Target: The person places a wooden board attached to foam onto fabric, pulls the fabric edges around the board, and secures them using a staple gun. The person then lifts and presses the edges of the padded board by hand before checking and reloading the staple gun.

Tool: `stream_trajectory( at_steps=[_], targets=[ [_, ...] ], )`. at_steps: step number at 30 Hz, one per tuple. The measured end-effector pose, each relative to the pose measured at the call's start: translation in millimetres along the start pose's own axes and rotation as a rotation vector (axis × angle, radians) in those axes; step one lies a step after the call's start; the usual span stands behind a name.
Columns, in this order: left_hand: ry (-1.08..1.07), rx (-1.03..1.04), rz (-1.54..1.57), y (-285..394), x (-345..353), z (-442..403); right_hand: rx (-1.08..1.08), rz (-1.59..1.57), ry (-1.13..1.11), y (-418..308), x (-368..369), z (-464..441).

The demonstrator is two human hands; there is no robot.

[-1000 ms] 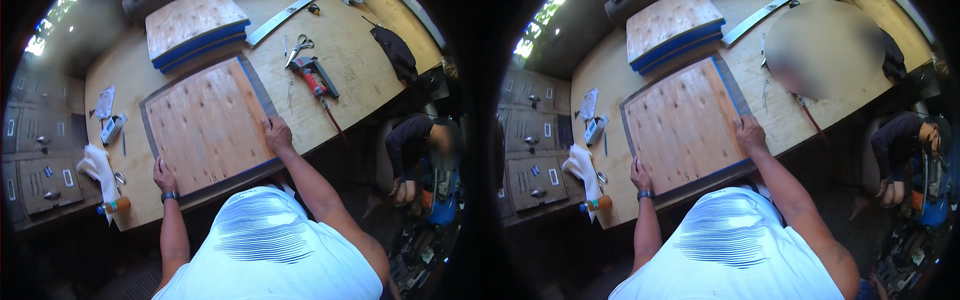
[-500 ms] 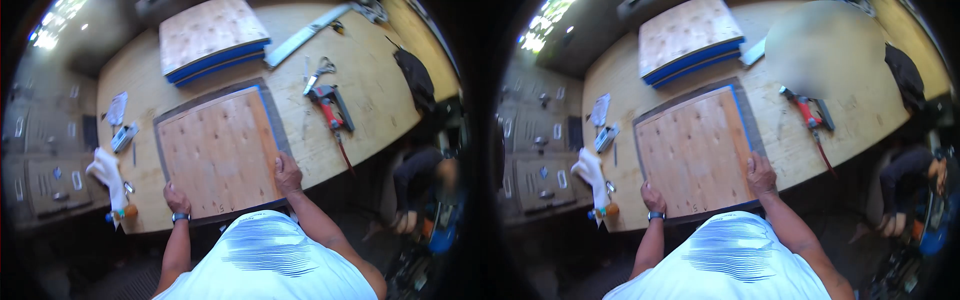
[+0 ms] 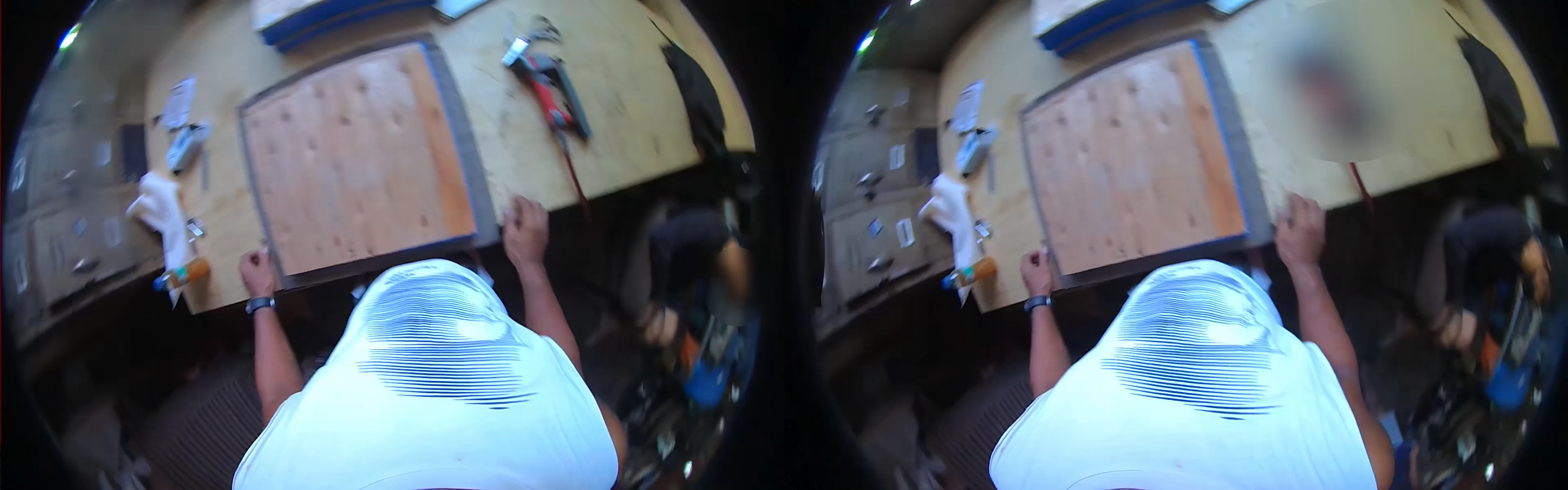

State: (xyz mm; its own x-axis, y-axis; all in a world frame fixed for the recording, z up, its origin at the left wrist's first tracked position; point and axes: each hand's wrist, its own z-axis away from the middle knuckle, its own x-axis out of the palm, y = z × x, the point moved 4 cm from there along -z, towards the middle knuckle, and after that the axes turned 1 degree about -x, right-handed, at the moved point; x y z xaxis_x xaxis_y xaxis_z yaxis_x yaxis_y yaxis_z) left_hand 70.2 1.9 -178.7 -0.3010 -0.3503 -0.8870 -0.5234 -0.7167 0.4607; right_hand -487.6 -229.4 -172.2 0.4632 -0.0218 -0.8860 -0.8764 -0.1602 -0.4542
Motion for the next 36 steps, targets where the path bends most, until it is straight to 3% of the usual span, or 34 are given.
stream_trajectory(
  at_steps=[5, 9, 10, 12, 14, 15, 18, 19, 21, 25, 29, 36],
  targets=[
    [-0.191, 0.033, -0.011, 3.2, 12.1, 12.6, 0.101, -0.012, -0.116, -20.1, 12.1, 11.4],
    [-0.06, 0.277, -0.056, 6.1, 11.4, 13.7, 0.14, -0.083, -0.107, -24.0, 19.7, 18.0],
    [-0.086, 0.237, -0.023, 12.3, 6.8, 15.0, 0.15, -0.065, -0.097, -26.1, 19.6, 19.6],
    [-0.144, 0.199, 0.015, 26.3, -4.6, 18.4, 0.391, -0.345, -0.088, -24.7, 25.0, 32.9],
    [0.182, 0.482, 0.1, 68.5, -17.3, 18.1, 0.619, -0.626, -0.062, -21.2, 29.4, 42.0],
    [0.1, 0.518, 0.249, 93.4, -14.4, 20.1, 0.625, -0.601, -0.068, -19.6, 25.0, 42.0],
    [-0.126, 1.04, 0.306, 187.9, 12.9, 48.0, 0.788, -0.779, -0.279, -22.2, 16.5, 43.7],
    [-0.223, 1.098, 0.412, 214.7, 29.8, 59.8, 0.838, -0.853, -0.338, -22.8, 16.5, 46.9],
    [-0.402, 1.232, 0.454, 270.9, 60.2, 87.9, 0.817, -0.869, -0.37, -18.5, 15.3, 49.1],
    [-0.428, 1.318, 0.333, 343.6, 106.7, 116.0, 0.728, -0.94, -0.499, -7.7, 21.5, 33.6],
    [-0.188, 1.151, 0.071, 357.1, 158.1, 126.2, 0.623, -0.803, -0.715, -2.1, 27.8, 34.0],
    [-0.29, 1.216, -0.182, 356.9, 162.3, 134.0, 0.396, -0.839, -0.762, -0.7, 32.3, 36.0]
  ],
)
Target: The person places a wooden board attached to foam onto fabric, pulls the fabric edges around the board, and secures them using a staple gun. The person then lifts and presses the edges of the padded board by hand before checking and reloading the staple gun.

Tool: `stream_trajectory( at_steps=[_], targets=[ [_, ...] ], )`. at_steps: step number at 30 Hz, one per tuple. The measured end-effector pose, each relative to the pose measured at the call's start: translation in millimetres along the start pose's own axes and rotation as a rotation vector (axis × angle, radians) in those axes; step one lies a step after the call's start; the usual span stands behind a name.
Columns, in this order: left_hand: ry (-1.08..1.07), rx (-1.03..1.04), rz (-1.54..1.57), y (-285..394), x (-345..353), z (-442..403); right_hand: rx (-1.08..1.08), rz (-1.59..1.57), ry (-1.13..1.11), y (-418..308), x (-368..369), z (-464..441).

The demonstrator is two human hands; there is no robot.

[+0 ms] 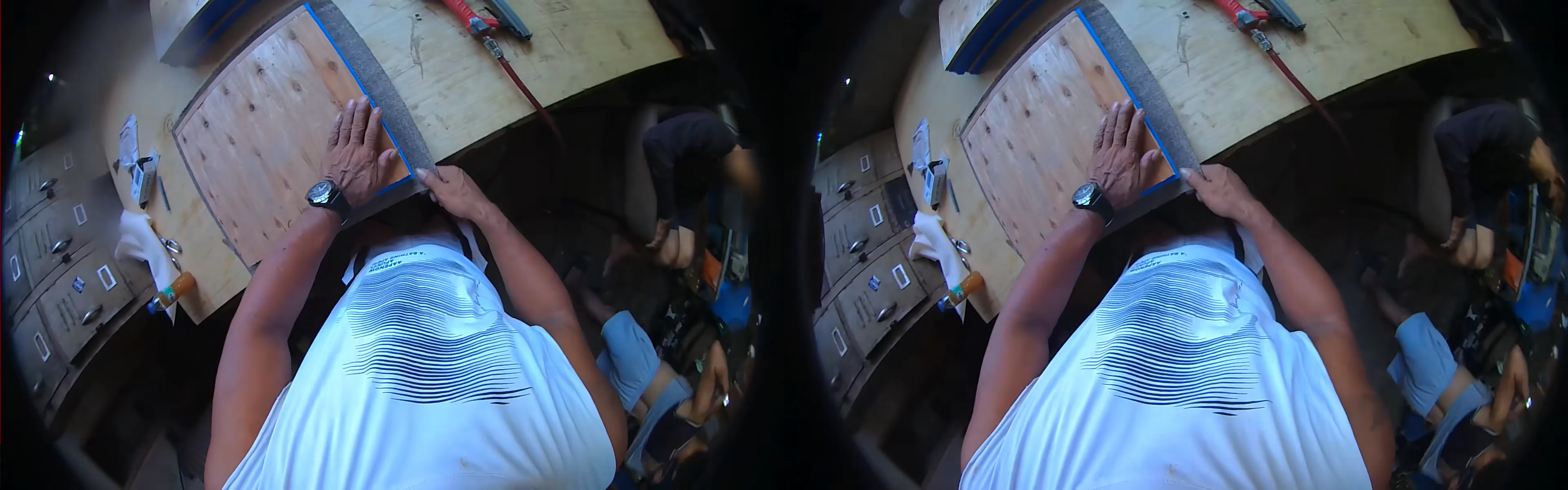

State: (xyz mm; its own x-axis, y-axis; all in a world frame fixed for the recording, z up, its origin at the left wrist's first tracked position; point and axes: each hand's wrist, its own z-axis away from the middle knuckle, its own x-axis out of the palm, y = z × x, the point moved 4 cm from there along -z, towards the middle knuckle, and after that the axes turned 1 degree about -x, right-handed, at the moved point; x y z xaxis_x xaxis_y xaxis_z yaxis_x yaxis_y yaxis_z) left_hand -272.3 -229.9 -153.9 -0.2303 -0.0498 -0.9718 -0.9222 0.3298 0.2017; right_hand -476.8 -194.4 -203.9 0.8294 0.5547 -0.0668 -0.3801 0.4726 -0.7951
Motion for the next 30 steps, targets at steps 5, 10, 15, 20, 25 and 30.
stream_trajectory(
  at_steps=[5, 10, 15, 20, 25, 30],
  targets=[
    [-0.083, -0.011, 0.058, 0.9, 4.3, -4.8, -0.128, 0.152, 0.052, -5.0, -1.2, 9.1],
    [-0.122, -0.029, 0.06, -7.6, 12.6, -16.0, -0.122, 0.238, 0.034, -21.7, 1.6, 4.2],
    [-0.051, -0.019, 0.071, -0.9, 11.2, -13.9, -0.358, 0.502, 0.186, -35.5, 16.0, 14.2],
    [0.03, 0.115, 0.197, 2.9, 7.6, -0.5, -0.46, 0.755, 0.384, -45.6, 45.2, 24.9],
    [-0.006, 0.438, 0.259, 2.2, -5.4, 7.7, -0.498, 0.923, 0.485, -53.6, 54.8, 24.9],
    [-0.119, 0.556, 0.41, -0.4, -0.5, 11.1, -0.48, 0.888, 0.461, -58.4, 43.0, 27.8]
  ],
)
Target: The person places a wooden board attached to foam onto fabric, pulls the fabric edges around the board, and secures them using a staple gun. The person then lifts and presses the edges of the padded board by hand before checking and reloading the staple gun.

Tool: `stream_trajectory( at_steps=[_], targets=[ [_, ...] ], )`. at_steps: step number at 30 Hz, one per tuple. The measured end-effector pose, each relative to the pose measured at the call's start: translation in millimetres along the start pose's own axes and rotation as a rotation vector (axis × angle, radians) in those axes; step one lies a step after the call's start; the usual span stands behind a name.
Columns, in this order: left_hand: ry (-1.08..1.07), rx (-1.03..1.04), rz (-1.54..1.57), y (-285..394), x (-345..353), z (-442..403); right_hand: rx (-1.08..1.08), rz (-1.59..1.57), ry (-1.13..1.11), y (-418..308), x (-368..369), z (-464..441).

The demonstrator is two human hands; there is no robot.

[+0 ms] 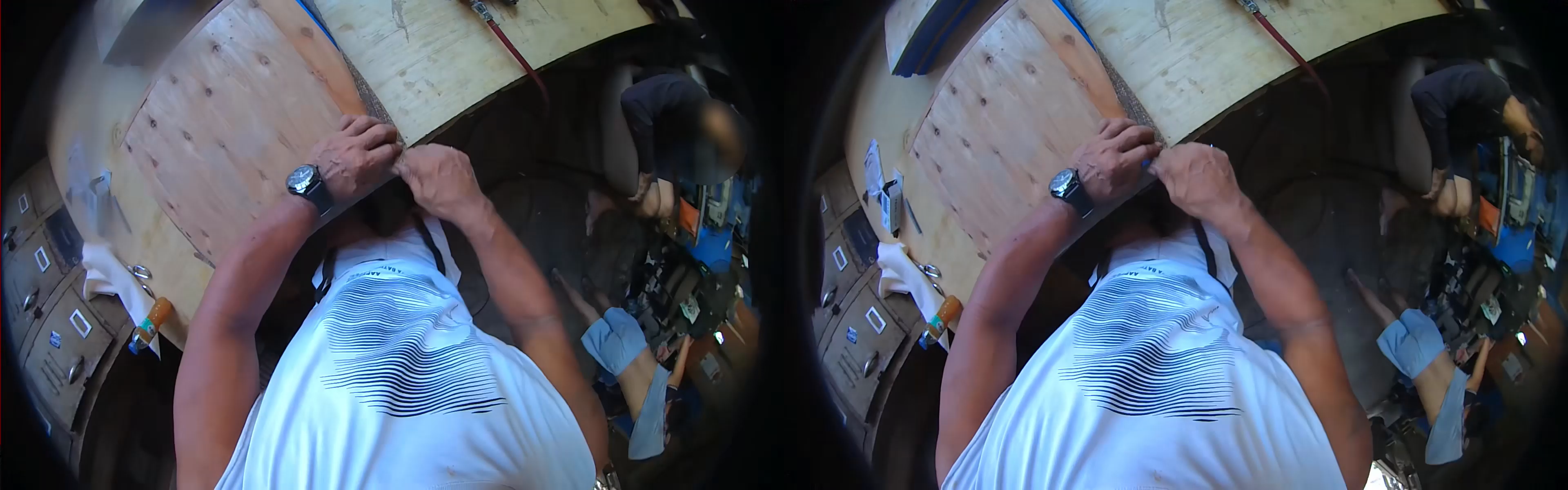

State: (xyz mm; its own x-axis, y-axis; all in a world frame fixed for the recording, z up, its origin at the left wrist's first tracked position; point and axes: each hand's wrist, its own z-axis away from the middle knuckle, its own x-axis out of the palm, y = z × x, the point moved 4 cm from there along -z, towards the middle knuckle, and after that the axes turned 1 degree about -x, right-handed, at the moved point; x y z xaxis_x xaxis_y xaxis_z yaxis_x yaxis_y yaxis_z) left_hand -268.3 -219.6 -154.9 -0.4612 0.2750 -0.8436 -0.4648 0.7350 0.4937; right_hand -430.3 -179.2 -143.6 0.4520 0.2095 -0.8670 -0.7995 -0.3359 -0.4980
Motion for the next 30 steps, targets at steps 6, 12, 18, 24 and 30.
stream_trajectory(
  at_steps=[6, 12, 18, 24, 30],
  targets=[
    [0.018, -0.016, 0.117, 2.2, -10.7, 1.0, 0.11, -0.356, -0.18, 20.3, -25.9, -30.0],
    [0.135, -0.086, 0.038, 10.2, -16.1, -10.3, 0.181, -0.613, -0.474, 37.5, -20.1, -58.4],
    [0.298, -0.255, -0.073, 17.6, -8.8, -12.8, 0.172, -0.669, -0.543, 39.7, -16.7, -71.4],
    [0.333, -0.408, -0.09, 14.0, 6.8, -13.6, 0.214, -0.757, -0.659, 56.2, 4.5, -79.2],
    [0.242, -0.391, -0.109, 7.4, 0.8, -30.5, -0.044, -0.354, -0.357, 91.4, -38.0, -133.0]
  ],
)
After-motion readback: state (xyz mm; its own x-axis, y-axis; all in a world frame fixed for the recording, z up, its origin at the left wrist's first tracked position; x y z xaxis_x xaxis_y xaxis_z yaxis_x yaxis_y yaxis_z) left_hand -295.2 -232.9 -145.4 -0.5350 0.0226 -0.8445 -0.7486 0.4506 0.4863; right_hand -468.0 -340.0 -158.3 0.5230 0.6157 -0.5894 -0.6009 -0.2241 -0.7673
